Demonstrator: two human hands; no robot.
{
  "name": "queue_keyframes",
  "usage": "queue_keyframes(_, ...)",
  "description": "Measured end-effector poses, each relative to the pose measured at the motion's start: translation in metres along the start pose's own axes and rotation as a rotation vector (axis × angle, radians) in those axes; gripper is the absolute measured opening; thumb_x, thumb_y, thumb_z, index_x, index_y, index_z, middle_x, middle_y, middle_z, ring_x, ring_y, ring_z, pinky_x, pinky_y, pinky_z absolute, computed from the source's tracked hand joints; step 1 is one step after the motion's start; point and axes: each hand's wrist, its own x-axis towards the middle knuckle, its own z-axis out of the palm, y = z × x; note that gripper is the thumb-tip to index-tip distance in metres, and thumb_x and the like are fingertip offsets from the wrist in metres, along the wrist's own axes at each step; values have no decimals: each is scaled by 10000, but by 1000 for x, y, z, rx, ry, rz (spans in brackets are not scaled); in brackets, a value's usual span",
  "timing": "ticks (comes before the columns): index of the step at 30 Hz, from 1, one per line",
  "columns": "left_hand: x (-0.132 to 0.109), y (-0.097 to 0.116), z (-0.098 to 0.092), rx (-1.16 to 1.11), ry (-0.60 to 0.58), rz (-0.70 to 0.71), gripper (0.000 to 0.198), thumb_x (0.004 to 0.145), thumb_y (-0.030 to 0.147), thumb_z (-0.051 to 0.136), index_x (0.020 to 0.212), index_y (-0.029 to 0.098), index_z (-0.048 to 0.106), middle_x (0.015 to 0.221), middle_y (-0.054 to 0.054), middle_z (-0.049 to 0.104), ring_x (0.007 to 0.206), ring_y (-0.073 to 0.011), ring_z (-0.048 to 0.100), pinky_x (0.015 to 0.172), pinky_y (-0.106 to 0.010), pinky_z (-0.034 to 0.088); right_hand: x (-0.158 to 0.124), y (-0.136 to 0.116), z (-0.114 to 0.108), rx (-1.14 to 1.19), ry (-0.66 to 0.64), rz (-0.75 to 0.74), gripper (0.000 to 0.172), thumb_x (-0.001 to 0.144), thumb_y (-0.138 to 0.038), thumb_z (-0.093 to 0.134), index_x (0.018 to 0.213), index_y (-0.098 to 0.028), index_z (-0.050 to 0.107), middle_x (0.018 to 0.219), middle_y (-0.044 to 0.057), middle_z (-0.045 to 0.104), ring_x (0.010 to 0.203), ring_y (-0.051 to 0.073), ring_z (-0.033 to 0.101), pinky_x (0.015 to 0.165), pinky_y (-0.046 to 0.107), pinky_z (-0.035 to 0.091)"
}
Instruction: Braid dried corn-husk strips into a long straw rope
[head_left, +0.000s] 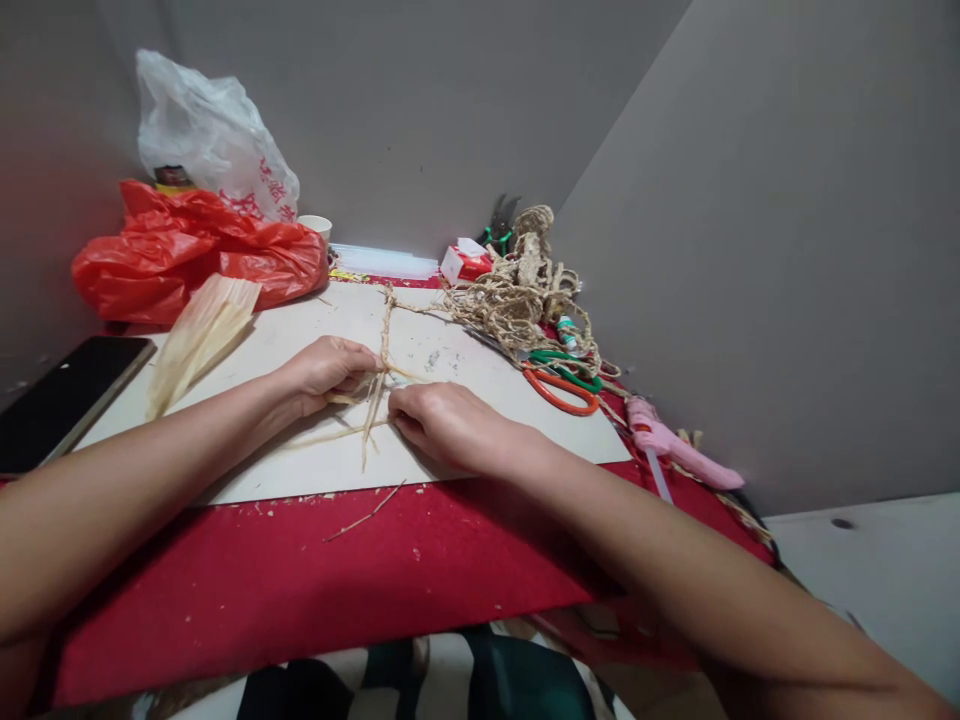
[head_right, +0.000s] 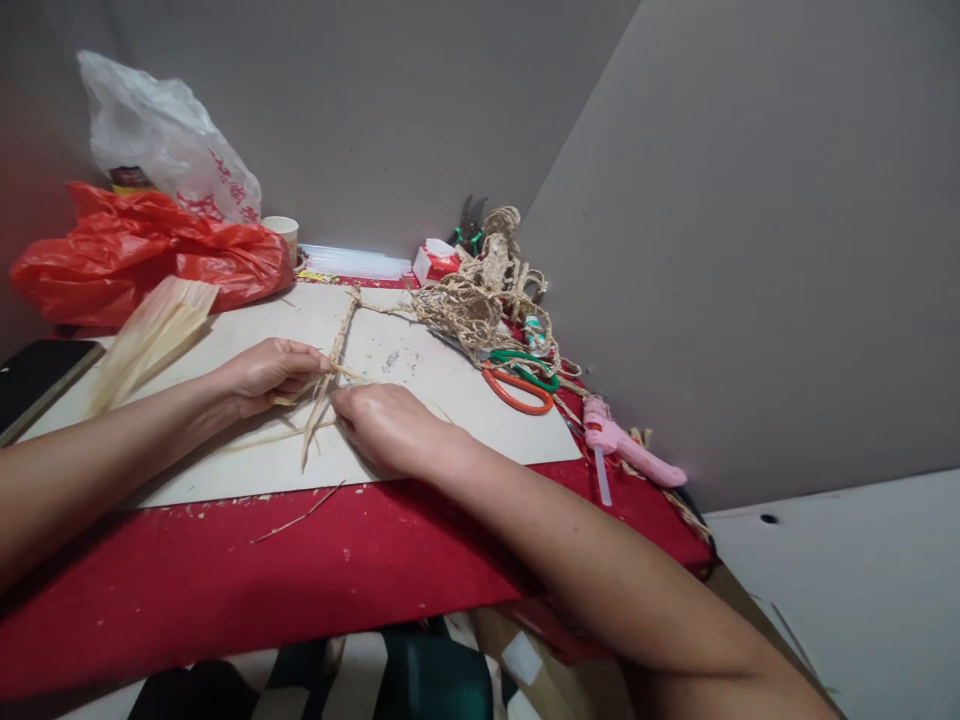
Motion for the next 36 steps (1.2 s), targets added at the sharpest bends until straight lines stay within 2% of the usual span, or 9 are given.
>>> queue_keyframes(4,1,-1,-1,-23,-8,2,162,719,141,597,576,135,519,413,79,241,367,-27,162,405,-223,61,-1,8,-9,-25,-50,-132,155,799,-117,440,713,-154,563,668,56,590,548,109,413,552,261,254)
queue_keyframes(6,0,0,0,-33,-3,-6,181,729,129,586,565,136,508,411,78,235,366,-25,163,410,-224,59,-8,11,-18,-60,-33,-178,157,802,-118,435,716,-155,561,658,56,587,554,116,433,558,263,278)
queue_keyframes(8,0,1,1,-39,4,-17,200,740,110,571,554,134,501,402,77,231,363,-22,163,417,-225,56,-20,12,-29,-92,56,-213,158,815,-135,431,750,-163,572,670,58,597,582,128,478,573,265,319)
queue_keyframes(13,-1,2,3,-52,-5,-19,220,740,96,586,540,129,500,380,75,241,356,-18,166,423,-230,55,-42,12,-48,-113,441,-200,153,850,-215,460,836,-217,613,769,75,653,730,167,594,675,298,426)
queue_keyframes(15,-1,1,2,-51,-15,-21,222,728,105,597,535,131,492,384,77,242,356,-18,163,418,-231,52,-36,14,-45,-134,500,-196,173,863,-248,453,867,-228,625,807,85,666,792,181,610,717,320,449)
queue_keyframes(20,-1,0,1,-69,-32,-20,178,716,116,575,557,134,498,390,87,226,346,-20,161,404,-220,53,2,28,-16,-246,408,-368,243,895,-233,401,912,-186,639,891,89,687,849,165,614,758,315,464)
queue_keyframes(23,0,-1,0,-75,-27,-4,143,698,113,569,568,129,511,395,79,273,340,-16,183,402,-212,70,18,37,-1,-317,429,-455,238,900,-194,404,921,-163,639,912,92,691,832,160,613,722,309,458)
queue_keyframes(28,1,-3,0,-71,-8,9,50,668,125,577,623,122,557,480,30,464,344,-10,216,394,-211,88,24,45,7,-397,571,-582,165,876,-160,467,901,-136,628,869,78,685,813,163,598,685,295,446)
queue_keyframes(36,-1,0,0,-133,-50,-2,182,680,146,573,531,141,470,454,30,431,350,-12,188,397,-222,60,25,48,10,-451,593,-588,153,876,-166,478,922,-150,624,906,75,662,876,178,544,732,309,422)
